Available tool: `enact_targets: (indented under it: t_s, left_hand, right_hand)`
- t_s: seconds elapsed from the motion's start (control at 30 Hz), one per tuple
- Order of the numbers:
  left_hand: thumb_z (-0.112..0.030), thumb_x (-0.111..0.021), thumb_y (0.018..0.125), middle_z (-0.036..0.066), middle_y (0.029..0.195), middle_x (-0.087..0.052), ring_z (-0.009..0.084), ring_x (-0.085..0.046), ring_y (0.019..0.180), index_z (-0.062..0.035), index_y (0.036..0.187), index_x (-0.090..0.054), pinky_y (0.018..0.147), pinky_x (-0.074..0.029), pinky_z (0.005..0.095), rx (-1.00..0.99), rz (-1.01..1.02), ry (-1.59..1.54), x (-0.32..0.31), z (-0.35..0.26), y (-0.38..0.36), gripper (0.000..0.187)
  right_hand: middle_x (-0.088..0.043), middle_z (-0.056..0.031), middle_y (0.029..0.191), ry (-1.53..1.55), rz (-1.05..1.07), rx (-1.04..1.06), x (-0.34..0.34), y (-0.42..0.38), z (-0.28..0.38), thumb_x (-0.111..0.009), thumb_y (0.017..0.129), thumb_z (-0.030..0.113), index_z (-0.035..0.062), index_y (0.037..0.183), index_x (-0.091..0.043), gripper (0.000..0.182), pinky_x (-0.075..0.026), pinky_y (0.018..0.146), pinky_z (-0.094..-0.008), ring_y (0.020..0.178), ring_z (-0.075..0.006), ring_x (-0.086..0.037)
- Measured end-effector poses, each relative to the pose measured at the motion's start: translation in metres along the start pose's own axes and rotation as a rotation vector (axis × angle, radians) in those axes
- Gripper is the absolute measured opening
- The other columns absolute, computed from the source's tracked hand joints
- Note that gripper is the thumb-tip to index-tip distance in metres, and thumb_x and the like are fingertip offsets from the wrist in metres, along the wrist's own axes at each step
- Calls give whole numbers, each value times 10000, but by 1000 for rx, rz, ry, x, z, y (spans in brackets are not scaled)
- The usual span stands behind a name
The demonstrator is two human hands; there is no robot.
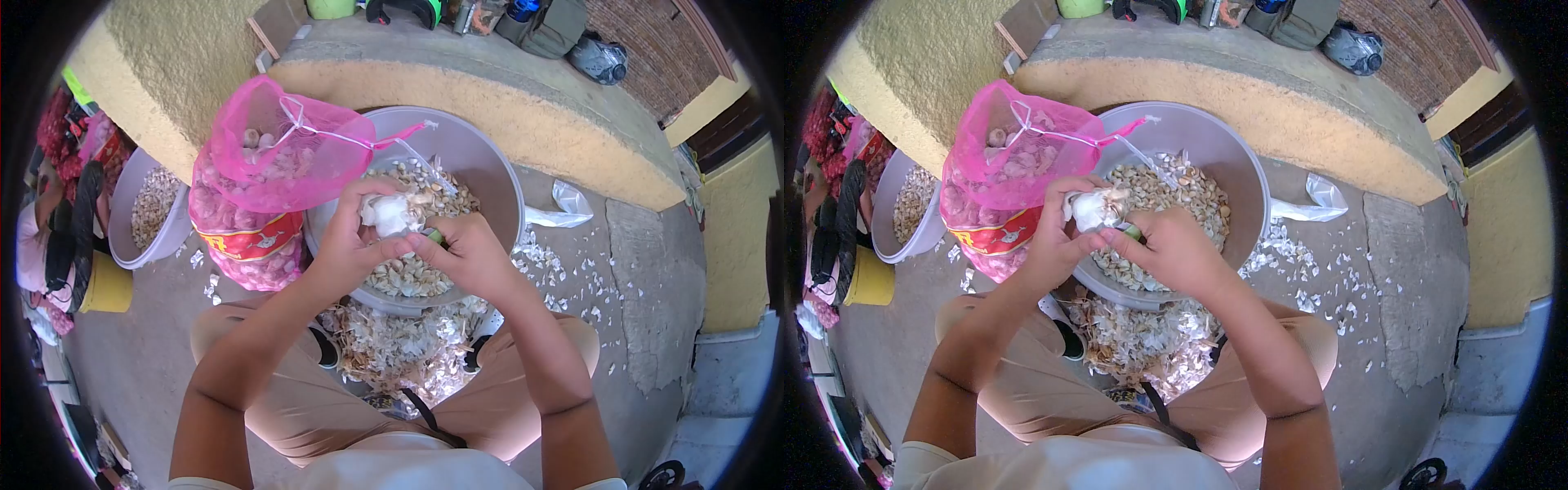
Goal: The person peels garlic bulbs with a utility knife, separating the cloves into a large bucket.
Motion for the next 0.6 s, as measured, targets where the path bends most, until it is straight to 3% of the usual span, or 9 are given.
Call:
enact_targets:
  t_s: [0.17, 0.27, 0.37, 0.6]
  left_hand:
    - [-176, -554, 826, 49, 1137, -428, 129, -440, 1028, -104, 1202, -329, 813, -415, 288, 264, 50, 6, -1, 1, 2, 444]
    - [-283, -477, 851, 96, 1194, -424, 168, -440, 1071, -70, 1216, -332, 905, -351, 307, 521, -72, -536, -8, 9, -7, 447]
    - [-253, -435, 851, 90, 1219, -413, 178, -445, 1083, -66, 1229, -328, 885, -370, 305, 541, -95, -655, -3, 18, -11, 435]
    - [-183, -431, 845, 77, 1232, -402, 178, -431, 1101, -36, 1261, -296, 882, -368, 293, 480, -75, -620, 1, 14, -6, 462]
  right_hand:
    - [-497, -169, 517, -17, -23, 16, 1, 3, -4, -555, 802, 343, -4, 720, -574, 357, -394, 479, -362, 483, -311, -511]
    - [-438, -122, 478, 9, -33, 23, 2, 3, -1, -546, 822, 312, -22, 718, -544, 350, -362, 445, -297, 427, -180, -395]
    - [-513, -190, 552, 11, 6, -89, -4, 5, -11, -561, 793, 362, -25, 782, -562, 387, -407, 515, -377, 533, -339, -528]
    - [-552, -214, 641, -36, 48, -73, -3, 3, -6, -584, 758, 417, -36, 807, -517, 461, -428, 577, -395, 631, -368, -554]
Point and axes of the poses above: each hand's wrist, its own y-axis towards the middle knuckle, its own x-axis out of the back of the hand, z = x × y, the point moved 7 cm from there along y, towards the middle knuckle
